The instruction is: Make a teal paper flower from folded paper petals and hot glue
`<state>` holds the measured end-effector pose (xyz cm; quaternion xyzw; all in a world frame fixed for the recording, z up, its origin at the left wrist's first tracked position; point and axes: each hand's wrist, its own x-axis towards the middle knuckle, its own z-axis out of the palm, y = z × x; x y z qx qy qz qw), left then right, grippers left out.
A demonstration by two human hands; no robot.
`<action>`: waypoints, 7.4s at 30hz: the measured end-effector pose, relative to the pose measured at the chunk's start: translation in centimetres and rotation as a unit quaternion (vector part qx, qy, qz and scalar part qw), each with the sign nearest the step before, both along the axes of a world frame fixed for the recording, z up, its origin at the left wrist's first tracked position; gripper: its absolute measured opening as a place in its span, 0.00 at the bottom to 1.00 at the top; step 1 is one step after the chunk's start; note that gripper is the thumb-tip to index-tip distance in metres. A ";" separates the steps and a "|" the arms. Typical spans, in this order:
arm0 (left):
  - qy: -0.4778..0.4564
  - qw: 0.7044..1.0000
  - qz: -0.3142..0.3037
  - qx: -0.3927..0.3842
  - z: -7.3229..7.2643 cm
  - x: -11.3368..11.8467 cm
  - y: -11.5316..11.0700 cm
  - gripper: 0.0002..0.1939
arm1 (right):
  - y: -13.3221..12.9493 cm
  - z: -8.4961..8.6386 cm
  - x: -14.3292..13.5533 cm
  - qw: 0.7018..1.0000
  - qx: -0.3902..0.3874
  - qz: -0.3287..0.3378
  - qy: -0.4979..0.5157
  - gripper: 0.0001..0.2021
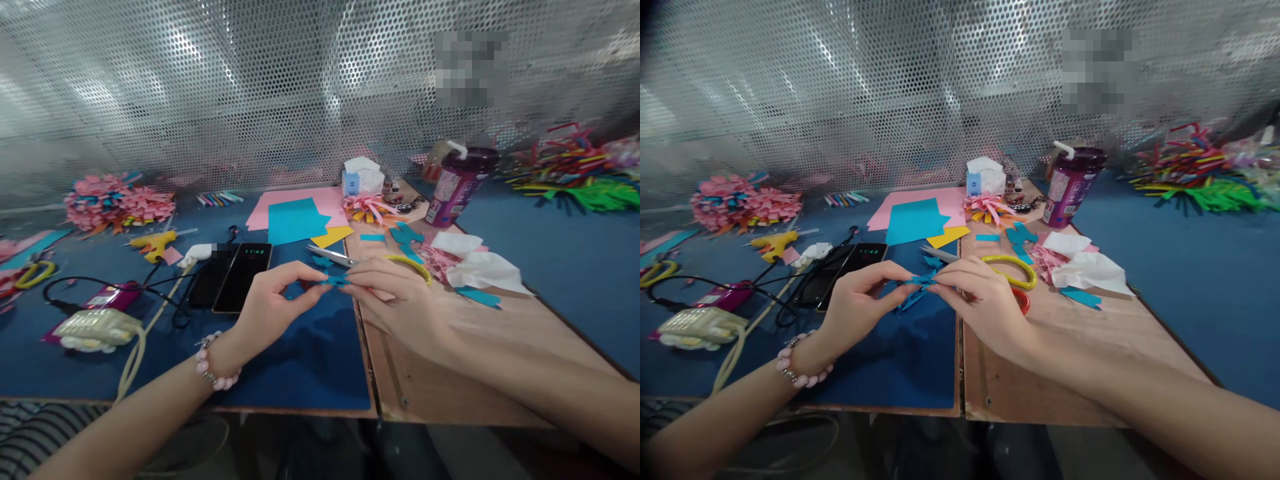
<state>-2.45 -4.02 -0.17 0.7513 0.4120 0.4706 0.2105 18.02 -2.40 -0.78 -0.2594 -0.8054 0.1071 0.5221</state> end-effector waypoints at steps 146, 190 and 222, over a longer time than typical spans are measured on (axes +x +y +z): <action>0.173 0.927 -0.228 0.241 1.9 -0.2 -1.5 0.08 | -2.0 -1.7 0.2 0.973 0.148 0.176 0.032 0.06; 0.158 0.932 -0.236 0.225 1.9 0.2 -1.5 0.09 | -2.3 -1.8 0.2 0.975 0.134 0.177 0.020 0.06; 0.179 0.925 -0.237 0.236 1.9 0.0 -1.4 0.08 | -2.2 -1.8 0.2 0.977 0.095 0.192 0.012 0.06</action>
